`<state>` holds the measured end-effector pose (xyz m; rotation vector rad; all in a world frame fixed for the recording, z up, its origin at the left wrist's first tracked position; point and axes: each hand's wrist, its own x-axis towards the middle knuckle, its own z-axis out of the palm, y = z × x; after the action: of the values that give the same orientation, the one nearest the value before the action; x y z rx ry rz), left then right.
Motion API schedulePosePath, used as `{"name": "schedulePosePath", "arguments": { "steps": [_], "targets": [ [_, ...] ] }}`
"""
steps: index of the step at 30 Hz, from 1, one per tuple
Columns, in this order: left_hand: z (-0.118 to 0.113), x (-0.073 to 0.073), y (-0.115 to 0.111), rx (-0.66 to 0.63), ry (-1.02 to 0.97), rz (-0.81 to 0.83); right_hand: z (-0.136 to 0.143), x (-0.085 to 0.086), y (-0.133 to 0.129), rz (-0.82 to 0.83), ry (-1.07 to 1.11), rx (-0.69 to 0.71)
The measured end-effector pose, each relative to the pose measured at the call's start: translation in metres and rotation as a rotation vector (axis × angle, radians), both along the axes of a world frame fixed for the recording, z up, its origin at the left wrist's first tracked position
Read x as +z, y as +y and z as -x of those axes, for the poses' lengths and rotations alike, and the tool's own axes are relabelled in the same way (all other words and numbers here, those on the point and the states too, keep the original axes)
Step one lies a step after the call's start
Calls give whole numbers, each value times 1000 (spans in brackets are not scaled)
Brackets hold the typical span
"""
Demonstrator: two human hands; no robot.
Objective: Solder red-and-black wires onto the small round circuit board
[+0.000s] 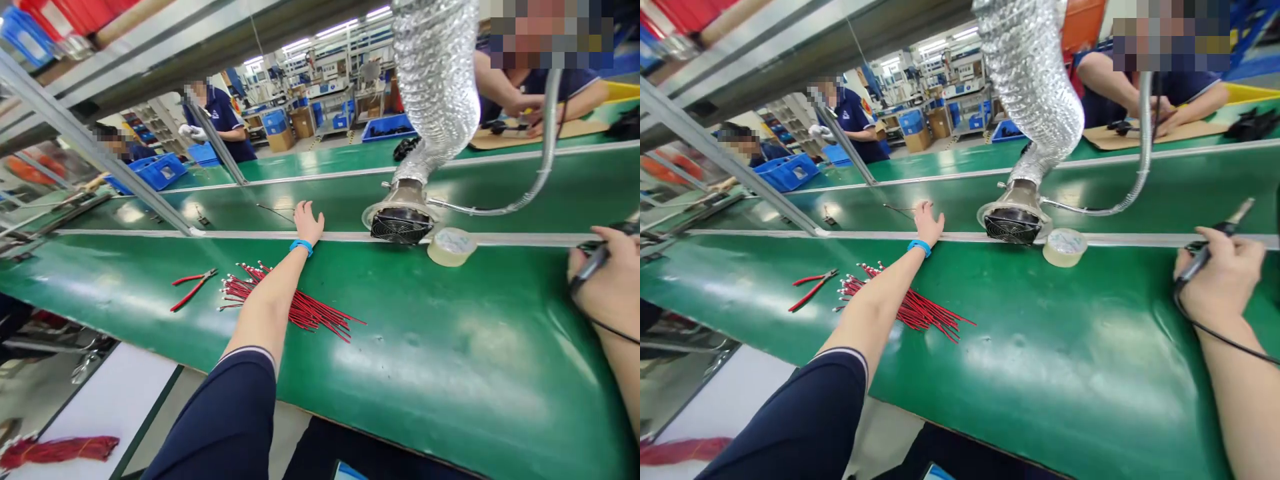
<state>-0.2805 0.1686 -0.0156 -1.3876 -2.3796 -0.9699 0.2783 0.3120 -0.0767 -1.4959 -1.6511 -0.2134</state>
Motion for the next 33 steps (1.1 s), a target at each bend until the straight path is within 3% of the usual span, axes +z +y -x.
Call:
{"name": "schedulePosePath", "arguments": {
  "steps": [3,5,7,9,11,13,17,20,24,27,30,33],
  "targets": [
    [-44,14,-29,-200,-36,29,2,-9,-47,35,-55,64],
    [-76,20,-62,-516,-81,164,11,-11,-82,16,-42,138],
    [-103,23,-101,-957,-129,403,22,-9,-117,-17,0,255],
    [-121,24,-135,-1172,-135,586,37,-3,-148,-45,46,392],
    [-129,22,-156,-1152,-136,669,53,3,-176,-49,80,508],
    [-131,19,-163,-1099,-122,706,68,9,-199,-14,115,584],
    [-135,18,-157,-1094,-28,700,90,17,-233,106,168,735],
    [-144,22,-149,-1021,-97,591,100,20,-253,182,213,801],
    [-166,31,-137,-954,-266,393,112,20,-268,231,267,750],
    [-190,36,-127,-1000,-277,279,118,19,-271,196,307,654],
    [-212,34,-122,-1057,-360,275,121,19,-272,200,309,637],
    [-226,27,-122,-1073,-567,320,124,19,-277,220,315,640]
  ]
}}
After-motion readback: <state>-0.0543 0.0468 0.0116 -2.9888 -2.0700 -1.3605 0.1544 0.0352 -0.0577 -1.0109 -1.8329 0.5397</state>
